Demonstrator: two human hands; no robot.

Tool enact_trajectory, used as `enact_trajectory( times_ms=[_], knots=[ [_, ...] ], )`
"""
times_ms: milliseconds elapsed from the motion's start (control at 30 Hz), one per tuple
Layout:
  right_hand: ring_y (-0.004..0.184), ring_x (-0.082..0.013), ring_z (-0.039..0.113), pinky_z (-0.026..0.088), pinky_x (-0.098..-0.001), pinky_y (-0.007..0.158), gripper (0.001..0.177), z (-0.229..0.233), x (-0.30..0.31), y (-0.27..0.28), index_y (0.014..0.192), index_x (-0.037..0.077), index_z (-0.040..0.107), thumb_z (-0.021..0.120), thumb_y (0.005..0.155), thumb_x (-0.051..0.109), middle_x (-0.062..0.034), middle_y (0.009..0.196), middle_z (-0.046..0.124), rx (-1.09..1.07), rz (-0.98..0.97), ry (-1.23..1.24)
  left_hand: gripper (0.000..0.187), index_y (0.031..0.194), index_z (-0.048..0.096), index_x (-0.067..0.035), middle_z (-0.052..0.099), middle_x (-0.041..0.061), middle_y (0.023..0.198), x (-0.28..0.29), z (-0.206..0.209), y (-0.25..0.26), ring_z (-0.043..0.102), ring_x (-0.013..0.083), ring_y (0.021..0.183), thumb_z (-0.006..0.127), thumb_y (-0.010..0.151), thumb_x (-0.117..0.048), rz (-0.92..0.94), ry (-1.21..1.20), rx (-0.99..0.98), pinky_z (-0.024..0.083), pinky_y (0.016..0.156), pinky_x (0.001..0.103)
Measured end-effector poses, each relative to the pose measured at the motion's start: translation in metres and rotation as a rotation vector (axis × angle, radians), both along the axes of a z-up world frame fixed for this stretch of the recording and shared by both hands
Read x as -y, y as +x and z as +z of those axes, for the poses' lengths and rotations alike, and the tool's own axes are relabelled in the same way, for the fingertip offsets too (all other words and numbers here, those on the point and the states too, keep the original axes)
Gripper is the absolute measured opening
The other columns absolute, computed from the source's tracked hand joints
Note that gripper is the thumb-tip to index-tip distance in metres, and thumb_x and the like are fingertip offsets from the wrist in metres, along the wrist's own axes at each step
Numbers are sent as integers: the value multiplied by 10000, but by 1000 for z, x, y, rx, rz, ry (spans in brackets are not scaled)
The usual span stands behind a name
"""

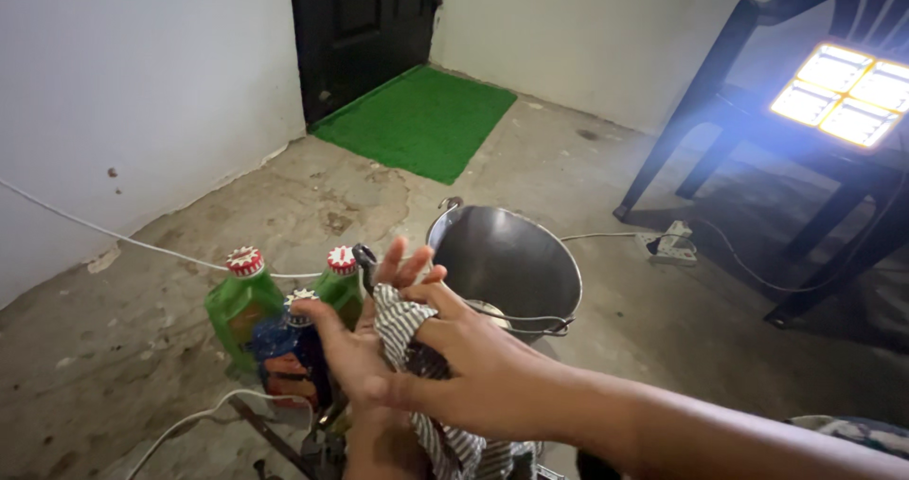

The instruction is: The person wipes several metal wrenches and a metal rod with a cloth, then places them back on the floor near plastic containers.

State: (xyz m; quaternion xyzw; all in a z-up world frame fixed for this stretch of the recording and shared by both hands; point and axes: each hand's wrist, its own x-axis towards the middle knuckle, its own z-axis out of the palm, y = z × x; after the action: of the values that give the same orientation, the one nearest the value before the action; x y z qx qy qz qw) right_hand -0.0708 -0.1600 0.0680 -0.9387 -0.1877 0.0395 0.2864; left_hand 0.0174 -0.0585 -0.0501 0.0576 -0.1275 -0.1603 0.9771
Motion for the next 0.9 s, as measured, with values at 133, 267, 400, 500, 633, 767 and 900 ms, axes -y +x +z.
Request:
enact_trajectory(
  times_ms=[133, 267, 400, 500, 633, 767, 900],
  knots=[
    [1312, -375, 536, 421, -433, 1073, 607, -8, -3, 4, 1260, 25, 681, 530, 970, 537, -228, 1442, 506, 68, -45, 97, 844, 1559, 378, -55, 573, 264, 1403, 11, -7, 9, 598, 355, 1232, 242, 1012, -682, -44, -58, 179, 495, 1028, 457],
    [1149, -220, 642, 488, -366, 979, 546, -5, 1, 20, 1237, 71, 660, 489, 983, 523, -129, 1218, 673, -185, -354, 367, 632, 1606, 351, -95, 588, 215, 1434, 19, 16, -4, 577, 274, 1217, 299, 1080, -442, 158, 184, 103, 478, 1035, 404],
    [885, -134, 636, 517, -337, 817, 374, -5, 13, 27, 1078, 3, 742, 735, 903, 333, -63, 951, 725, -287, -357, 567, 546, 1574, 376, -191, 596, 94, 1439, 19, 46, -25, 548, 171, 1167, 433, 1033, -238, 248, 325, -75, 453, 1022, 332],
    [859, -64, 668, 522, -262, 810, 281, -4, 23, 32, 1044, 76, 717, 740, 859, 287, 10, 912, 738, -294, -354, 574, 478, 1465, 544, 3, 631, 86, 1479, 16, 48, -23, 624, 129, 1309, 507, 1019, -164, 257, 406, 114, 481, 1108, 287],
    [774, -93, 574, 443, -299, 699, 204, -12, 37, 35, 987, 44, 711, 701, 882, 218, 2, 843, 656, -382, -390, 544, 393, 1315, 669, -4, 711, 106, 1216, 8, 36, -6, 663, 141, 1055, 556, 1018, -234, 128, 603, 172, 512, 938, 283],
    [817, -94, 556, 449, -293, 734, 159, -16, 60, 31, 1005, 1, 679, 639, 918, 128, -3, 895, 626, -427, -175, 732, 366, 1175, 746, 30, 780, 92, 1045, -8, 31, 3, 704, 135, 929, 588, 1006, -253, 173, 818, 268, 541, 864, 263],
    [861, -51, 663, 533, -233, 797, 174, -12, 50, 28, 1026, -1, 726, 675, 874, 67, -3, 929, 735, -324, -68, 557, 335, 1127, 746, 43, 774, 91, 993, -10, 40, 0, 692, 138, 846, 604, 1000, -232, 70, 692, 222, 554, 775, 275]
  ],
)
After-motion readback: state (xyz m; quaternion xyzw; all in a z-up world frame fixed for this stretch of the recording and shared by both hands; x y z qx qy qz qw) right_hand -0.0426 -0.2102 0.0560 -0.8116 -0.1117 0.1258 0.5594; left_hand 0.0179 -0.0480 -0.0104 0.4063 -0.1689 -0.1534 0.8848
